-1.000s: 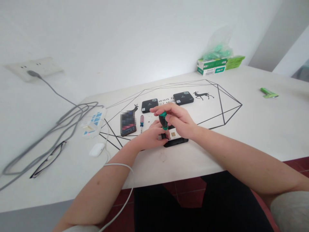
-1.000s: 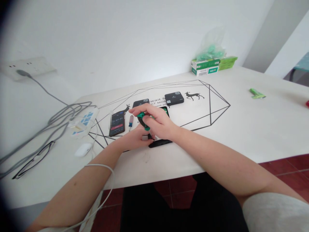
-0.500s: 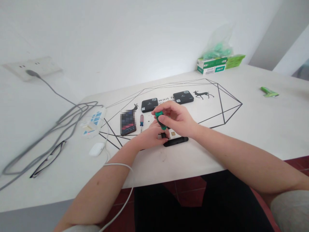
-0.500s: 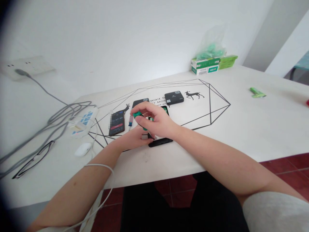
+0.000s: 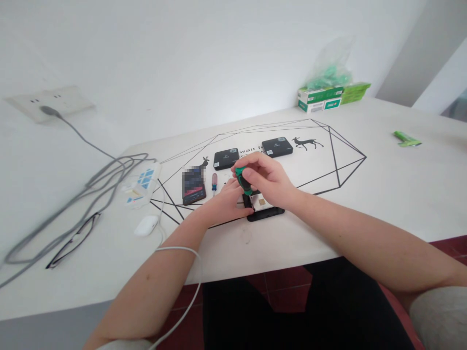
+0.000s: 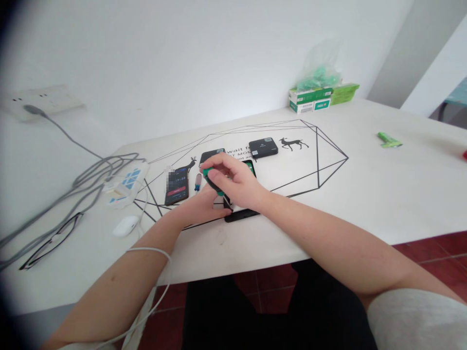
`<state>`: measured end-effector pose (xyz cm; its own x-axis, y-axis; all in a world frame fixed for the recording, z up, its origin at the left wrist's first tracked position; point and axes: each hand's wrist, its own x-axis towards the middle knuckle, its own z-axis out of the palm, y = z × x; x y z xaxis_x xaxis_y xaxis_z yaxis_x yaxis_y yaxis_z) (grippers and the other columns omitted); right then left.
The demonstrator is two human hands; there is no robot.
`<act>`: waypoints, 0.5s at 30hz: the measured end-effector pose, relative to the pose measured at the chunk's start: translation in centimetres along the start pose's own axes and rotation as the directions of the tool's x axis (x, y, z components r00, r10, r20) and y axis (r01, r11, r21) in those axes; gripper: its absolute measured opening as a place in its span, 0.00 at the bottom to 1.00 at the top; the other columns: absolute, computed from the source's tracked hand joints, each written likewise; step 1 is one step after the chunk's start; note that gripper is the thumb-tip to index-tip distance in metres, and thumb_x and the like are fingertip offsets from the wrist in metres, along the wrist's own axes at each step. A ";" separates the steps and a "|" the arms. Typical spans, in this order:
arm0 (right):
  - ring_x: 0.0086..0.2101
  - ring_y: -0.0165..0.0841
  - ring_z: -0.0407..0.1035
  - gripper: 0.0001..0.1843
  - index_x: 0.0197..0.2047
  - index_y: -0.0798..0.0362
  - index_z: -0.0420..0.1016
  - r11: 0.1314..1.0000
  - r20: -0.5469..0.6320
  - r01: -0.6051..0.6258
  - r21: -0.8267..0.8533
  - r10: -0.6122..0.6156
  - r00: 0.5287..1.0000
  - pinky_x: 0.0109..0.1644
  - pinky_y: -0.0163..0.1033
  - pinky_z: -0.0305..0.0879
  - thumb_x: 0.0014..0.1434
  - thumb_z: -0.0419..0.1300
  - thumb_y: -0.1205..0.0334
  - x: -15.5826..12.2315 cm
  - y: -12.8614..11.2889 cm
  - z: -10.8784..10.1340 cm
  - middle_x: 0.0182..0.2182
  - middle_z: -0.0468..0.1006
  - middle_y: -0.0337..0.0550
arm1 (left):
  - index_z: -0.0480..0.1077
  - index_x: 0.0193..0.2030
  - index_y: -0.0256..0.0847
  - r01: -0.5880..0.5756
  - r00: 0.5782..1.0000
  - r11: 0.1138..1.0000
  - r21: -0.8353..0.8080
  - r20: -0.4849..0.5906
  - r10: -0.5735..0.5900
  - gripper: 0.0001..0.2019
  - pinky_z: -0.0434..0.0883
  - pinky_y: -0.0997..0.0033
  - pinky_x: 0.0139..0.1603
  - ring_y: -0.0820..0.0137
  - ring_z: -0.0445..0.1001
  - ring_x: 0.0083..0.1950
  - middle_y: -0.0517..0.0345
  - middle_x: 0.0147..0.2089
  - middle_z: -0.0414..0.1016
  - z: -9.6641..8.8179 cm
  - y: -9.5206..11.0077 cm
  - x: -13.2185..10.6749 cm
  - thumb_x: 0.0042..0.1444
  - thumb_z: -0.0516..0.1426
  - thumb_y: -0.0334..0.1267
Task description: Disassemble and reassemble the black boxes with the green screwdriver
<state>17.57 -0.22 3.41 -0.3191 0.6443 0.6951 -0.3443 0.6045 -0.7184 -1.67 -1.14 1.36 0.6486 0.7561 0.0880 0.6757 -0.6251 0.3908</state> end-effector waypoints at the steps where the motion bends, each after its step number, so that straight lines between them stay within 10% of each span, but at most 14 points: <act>1: 0.40 0.32 0.71 0.09 0.45 0.48 0.74 0.999 -0.018 0.024 -0.035 -0.024 1.000 0.45 0.42 0.70 0.66 0.62 0.53 0.0 0.1 0.1 0.42 0.75 0.42 | 0.61 0.72 0.44 0.009 1.000 1.000 0.020 -0.002 -0.009 0.36 0.60 0.42 0.74 0.44 0.56 0.75 0.45 0.74 0.60 0.0 -0.1 0.0 0.59 0.66 0.44; 7: 0.44 0.35 0.69 0.09 0.43 0.47 0.76 0.985 -0.065 0.106 -0.134 -0.116 0.991 0.46 0.43 0.70 0.64 0.65 0.52 0.3 0.5 -0.1 0.43 0.74 0.44 | 0.48 0.79 0.43 -0.019 1.000 0.996 0.084 0.012 0.018 0.45 0.53 0.42 0.77 0.43 0.50 0.79 0.42 0.79 0.51 0.3 -0.8 -0.1 0.61 0.64 0.48; 11: 0.52 0.36 0.72 0.13 0.46 0.47 0.78 0.999 -0.079 0.001 -0.044 -0.004 0.997 0.58 0.47 0.69 0.71 0.56 0.51 0.2 0.2 -0.3 0.48 0.79 0.45 | 0.46 0.80 0.42 0.000 0.996 0.994 0.114 0.087 -0.010 0.43 0.51 0.41 0.77 0.44 0.45 0.80 0.39 0.81 0.46 0.7 -1.4 -0.2 0.66 0.59 0.55; 15: 0.42 0.33 0.74 0.12 0.47 0.48 0.75 0.996 -0.091 -0.090 0.004 0.090 0.992 0.49 0.42 0.72 0.70 0.57 0.50 0.0 0.3 0.0 0.43 0.79 0.43 | 0.44 0.80 0.39 0.015 0.991 0.994 0.105 0.128 -0.029 0.42 0.49 0.41 0.77 0.45 0.39 0.82 0.36 0.82 0.41 1.0 -1.7 -0.3 0.69 0.55 0.59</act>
<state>17.47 0.00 3.20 -0.2669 0.7358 0.6224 -0.3180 0.5424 -0.7776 -2.67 -0.47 -0.23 0.6684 0.7427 -0.0410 0.7185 -0.6304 0.2938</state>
